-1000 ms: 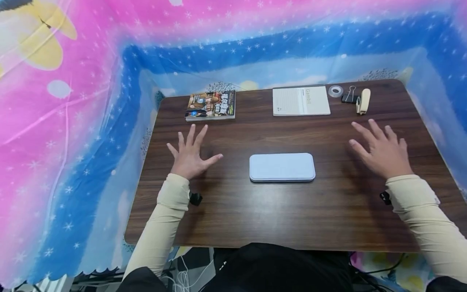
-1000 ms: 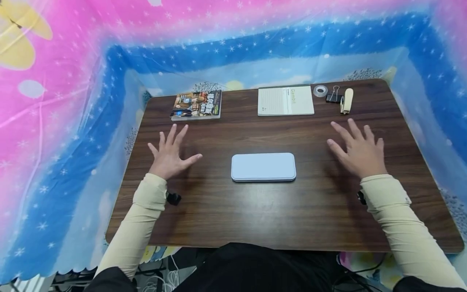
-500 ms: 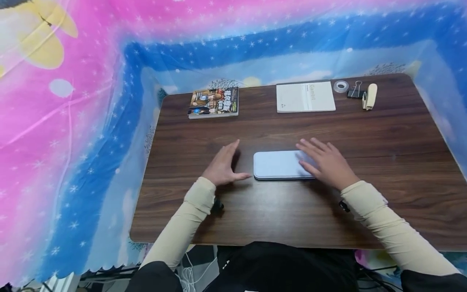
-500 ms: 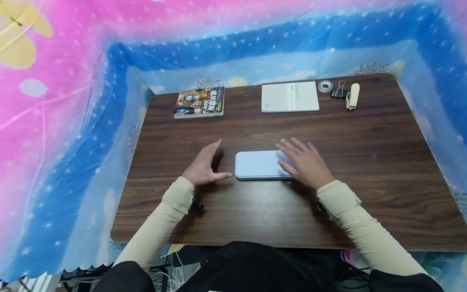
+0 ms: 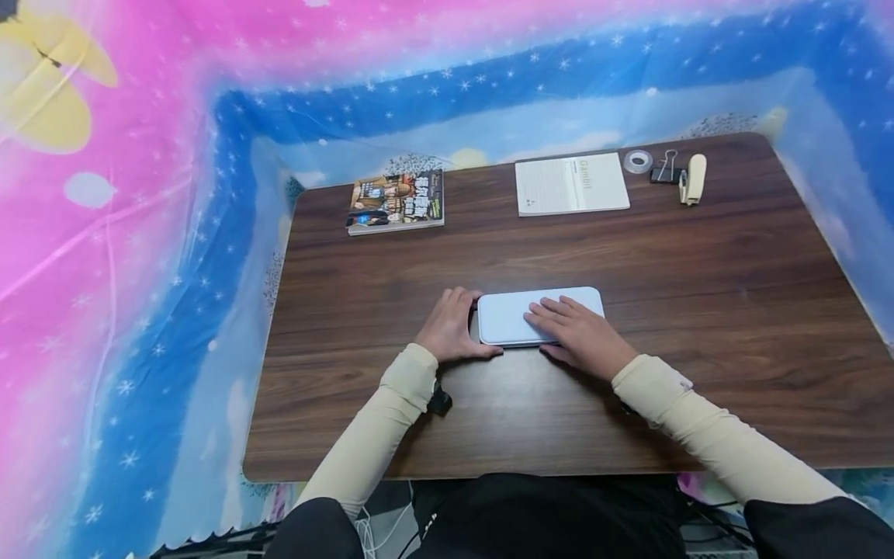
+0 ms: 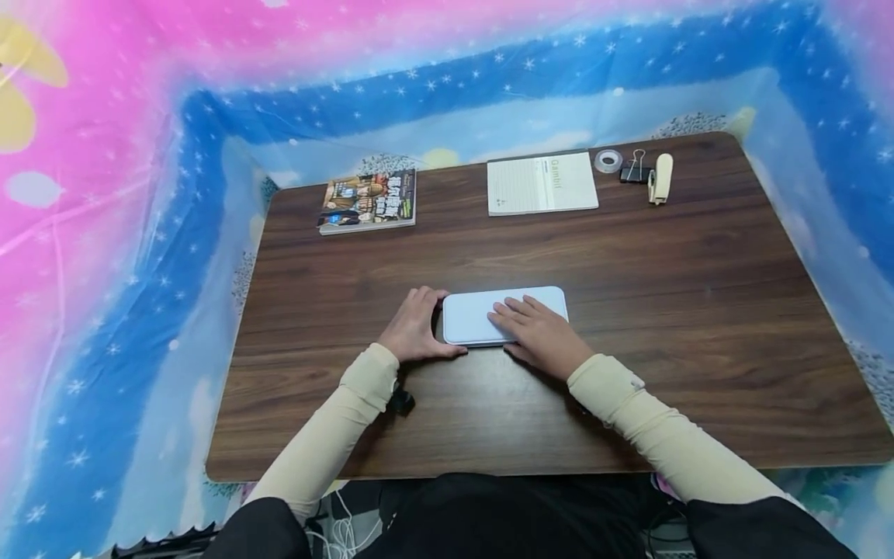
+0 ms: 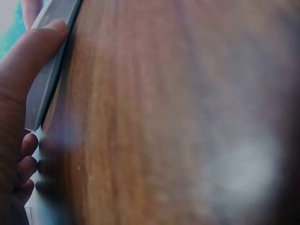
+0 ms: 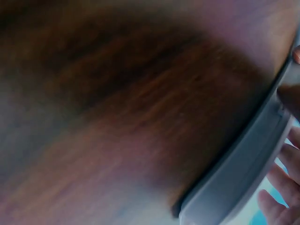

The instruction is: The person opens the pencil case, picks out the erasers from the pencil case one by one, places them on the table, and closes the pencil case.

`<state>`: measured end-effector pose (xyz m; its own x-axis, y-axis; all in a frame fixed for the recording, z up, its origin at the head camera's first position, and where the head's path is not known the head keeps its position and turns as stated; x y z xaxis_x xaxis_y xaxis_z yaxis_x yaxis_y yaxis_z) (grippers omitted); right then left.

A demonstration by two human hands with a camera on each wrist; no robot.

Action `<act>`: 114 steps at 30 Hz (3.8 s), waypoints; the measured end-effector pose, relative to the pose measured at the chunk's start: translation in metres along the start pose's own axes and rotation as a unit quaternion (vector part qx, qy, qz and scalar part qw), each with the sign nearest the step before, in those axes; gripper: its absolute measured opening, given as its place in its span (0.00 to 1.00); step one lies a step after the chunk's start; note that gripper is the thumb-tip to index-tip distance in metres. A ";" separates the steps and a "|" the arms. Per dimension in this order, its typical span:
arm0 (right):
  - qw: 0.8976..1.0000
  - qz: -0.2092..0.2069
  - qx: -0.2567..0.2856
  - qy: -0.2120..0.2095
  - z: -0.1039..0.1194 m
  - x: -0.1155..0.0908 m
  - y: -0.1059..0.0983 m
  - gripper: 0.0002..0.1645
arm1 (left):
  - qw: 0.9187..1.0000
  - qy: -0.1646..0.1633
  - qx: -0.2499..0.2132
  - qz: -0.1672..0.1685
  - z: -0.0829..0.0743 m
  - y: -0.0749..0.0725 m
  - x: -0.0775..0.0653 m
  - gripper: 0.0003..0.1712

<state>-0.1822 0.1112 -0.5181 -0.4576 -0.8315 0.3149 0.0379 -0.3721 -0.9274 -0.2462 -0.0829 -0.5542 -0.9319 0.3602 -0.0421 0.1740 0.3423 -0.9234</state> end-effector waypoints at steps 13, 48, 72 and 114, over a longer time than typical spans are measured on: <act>0.992 -0.061 -0.057 -0.096 -0.004 0.011 -0.009 0.38 | 0.999 0.020 0.030 0.003 0.000 -0.011 0.021 0.62; 0.944 -0.298 0.009 0.144 -0.119 -0.005 -0.082 0.05 | 0.993 -0.018 -0.114 -0.021 0.018 0.000 0.000 0.59; 0.820 -0.344 0.298 0.348 -0.157 -0.054 -0.040 0.15 | 0.995 -0.040 -0.090 -0.035 0.009 0.006 -0.011 0.57; 0.964 -0.174 0.101 0.176 -0.080 -0.086 -0.033 0.19 | 0.993 -0.051 -0.099 -0.033 0.013 0.003 -0.012 0.56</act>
<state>-0.2149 0.2278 -0.5308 -0.7452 -0.4641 0.4789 -0.0166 -0.7050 -0.7090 -0.2388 -0.0976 -0.5620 -0.9688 0.2459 -0.0323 0.1621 0.5294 -0.8328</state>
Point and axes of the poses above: each hand's wrist, its own x-axis towards the middle knuckle, its own y-axis out of the palm, z = x × y, the point moved 8 cm from there along x, towards the middle knuckle, and after that the axes turned 15 degrees about -y, right-handed, at the moved point
